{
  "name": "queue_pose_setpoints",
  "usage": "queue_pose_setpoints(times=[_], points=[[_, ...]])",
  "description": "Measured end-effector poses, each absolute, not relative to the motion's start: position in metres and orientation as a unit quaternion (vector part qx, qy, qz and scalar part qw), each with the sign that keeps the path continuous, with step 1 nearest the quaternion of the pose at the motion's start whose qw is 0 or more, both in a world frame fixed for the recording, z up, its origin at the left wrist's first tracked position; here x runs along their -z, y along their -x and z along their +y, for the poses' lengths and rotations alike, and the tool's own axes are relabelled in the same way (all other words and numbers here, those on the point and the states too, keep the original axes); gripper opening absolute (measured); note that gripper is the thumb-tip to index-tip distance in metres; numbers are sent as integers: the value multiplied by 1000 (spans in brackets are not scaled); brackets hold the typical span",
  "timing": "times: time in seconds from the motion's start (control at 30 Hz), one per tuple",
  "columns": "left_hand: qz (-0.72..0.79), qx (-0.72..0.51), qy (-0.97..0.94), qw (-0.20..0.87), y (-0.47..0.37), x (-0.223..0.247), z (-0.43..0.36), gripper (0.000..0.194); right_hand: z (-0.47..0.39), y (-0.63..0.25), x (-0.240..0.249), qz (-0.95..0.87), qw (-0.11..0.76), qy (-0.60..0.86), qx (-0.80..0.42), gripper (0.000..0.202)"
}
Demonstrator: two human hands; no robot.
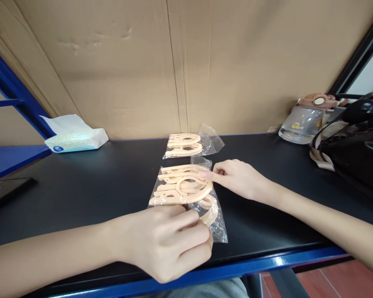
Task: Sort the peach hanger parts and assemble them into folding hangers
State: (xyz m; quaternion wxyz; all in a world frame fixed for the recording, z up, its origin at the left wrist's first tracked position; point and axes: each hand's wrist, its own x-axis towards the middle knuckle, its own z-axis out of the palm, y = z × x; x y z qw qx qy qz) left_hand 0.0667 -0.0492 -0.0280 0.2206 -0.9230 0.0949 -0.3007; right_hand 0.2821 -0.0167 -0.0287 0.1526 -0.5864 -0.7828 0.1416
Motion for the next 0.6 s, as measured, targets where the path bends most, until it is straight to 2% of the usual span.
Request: queue_pose_setpoints(times=[0.07,0.2,0.27,0.37,0.47,0.6], points=[[103,303,919,232,-67,28,-48,18,-20,-276,31,-780,176,562,-210,45],[147,323,895,268,-70,31,-43,20,-34,-258,30,-690,302,533,-385,37],[170,343,879,284,-74,33,-41,23,-42,-250,29,-607,359,534,-466,40],[171,352,879,273,-82,34,-41,27,-44,-247,34,-542,399,536,-509,51],[93,338,900,258,-90,25,-34,21,-34,-257,38,-524,406,543,-516,66],[-127,276,940,156,-98,-8,7,34,-28,-281,29,-513,391,562,-518,77]])
